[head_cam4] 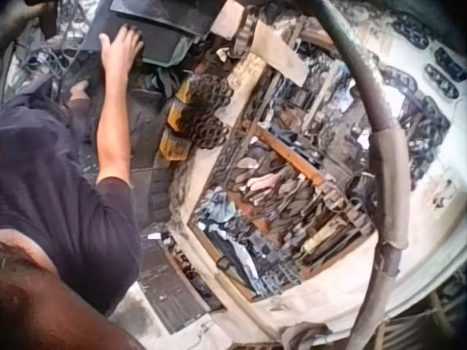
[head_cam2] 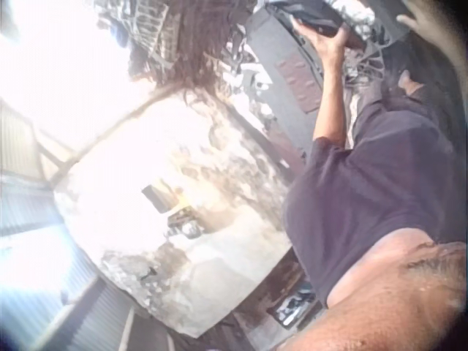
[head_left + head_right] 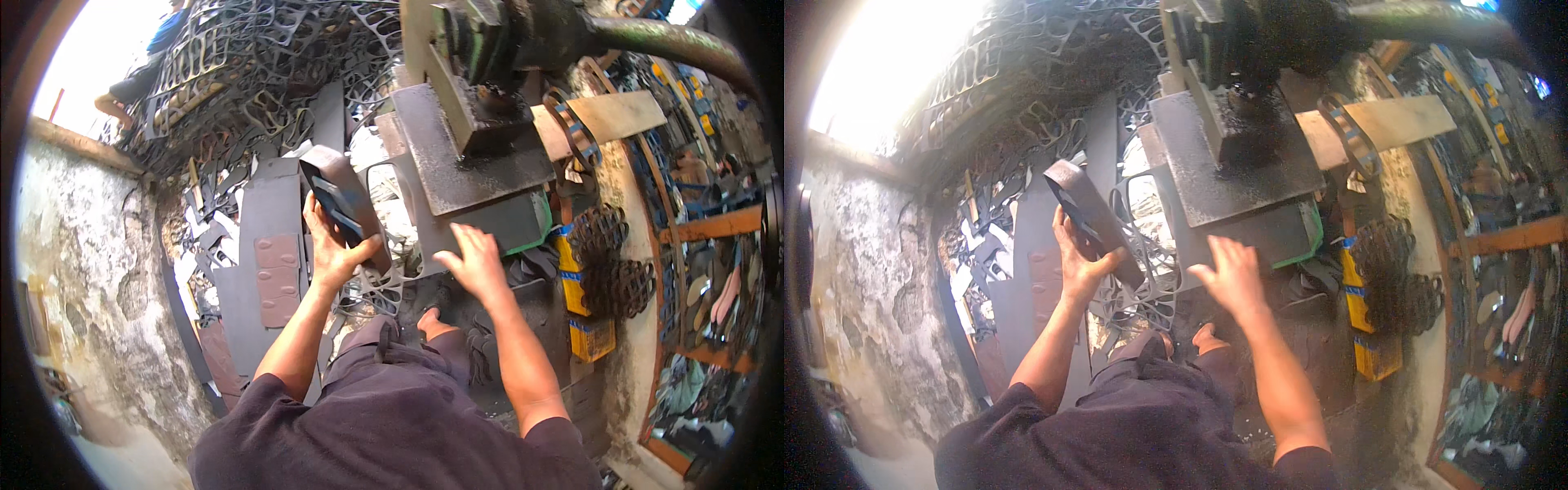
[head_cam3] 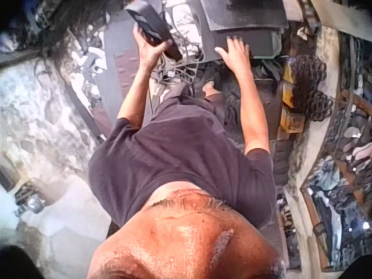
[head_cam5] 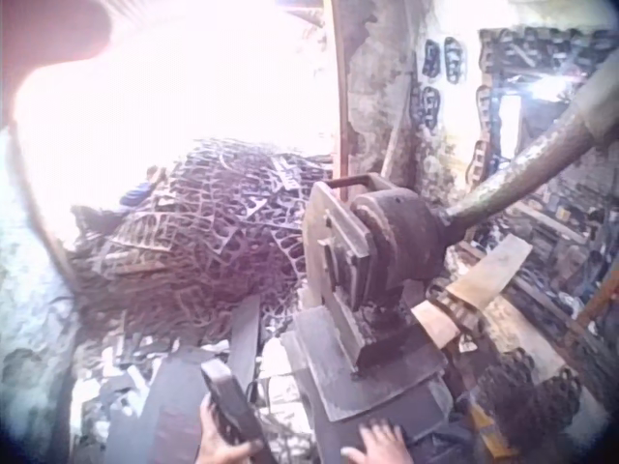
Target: The person repeatedly places rectangular rubber sheets under a manual press, aligns them, and pulls the lever to cut out a slipper-shaped piece. The cut pieces are removed and set aside while the remaining sheet is repositioned for the next cut.
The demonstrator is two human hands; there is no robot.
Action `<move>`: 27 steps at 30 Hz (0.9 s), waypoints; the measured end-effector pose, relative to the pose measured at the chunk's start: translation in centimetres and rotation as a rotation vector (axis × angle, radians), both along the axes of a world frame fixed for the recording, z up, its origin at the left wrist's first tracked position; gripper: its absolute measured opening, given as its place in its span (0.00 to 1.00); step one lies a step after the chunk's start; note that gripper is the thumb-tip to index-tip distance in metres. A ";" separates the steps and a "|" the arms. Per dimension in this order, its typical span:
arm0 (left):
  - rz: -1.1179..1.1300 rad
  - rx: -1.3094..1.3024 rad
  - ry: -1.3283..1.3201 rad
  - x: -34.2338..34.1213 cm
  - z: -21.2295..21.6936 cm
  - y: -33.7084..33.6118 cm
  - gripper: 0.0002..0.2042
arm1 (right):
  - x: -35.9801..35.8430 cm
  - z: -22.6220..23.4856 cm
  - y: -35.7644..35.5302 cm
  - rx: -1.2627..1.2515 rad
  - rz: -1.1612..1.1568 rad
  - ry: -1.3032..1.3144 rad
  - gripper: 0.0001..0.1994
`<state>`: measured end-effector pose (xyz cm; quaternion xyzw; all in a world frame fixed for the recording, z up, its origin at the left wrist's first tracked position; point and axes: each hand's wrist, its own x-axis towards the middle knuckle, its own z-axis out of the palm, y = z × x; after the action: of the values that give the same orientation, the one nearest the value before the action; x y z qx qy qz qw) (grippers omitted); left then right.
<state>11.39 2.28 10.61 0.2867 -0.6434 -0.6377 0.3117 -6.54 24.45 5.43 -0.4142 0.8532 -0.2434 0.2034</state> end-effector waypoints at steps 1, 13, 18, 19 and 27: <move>0.007 -0.068 0.029 -1.8 0.8 0.8 0.62 | 1.6 3.4 -1.4 -0.249 0.015 -0.153 0.41; 0.162 -0.051 -0.549 -8.1 -8.0 6.1 0.32 | -17.7 2.1 7.7 -0.269 -0.854 0.143 0.46; 0.175 0.152 -0.494 -11.4 -9.4 7.5 0.24 | -34.6 -5.1 5.8 -0.012 -0.518 0.198 0.47; 0.217 0.183 -0.517 -11.3 -9.7 7.2 0.24 | -34.8 -5.4 3.6 -0.041 -0.502 0.185 0.45; -0.010 0.353 -0.593 -11.4 -11.7 2.3 0.21 | -49.6 -8.2 9.9 0.418 -0.417 0.251 0.40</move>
<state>0.02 4.62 -1.04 0.5058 -0.5872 -0.6297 0.0534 -56.18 34.33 -2.79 -0.2065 0.9696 -0.0462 0.1231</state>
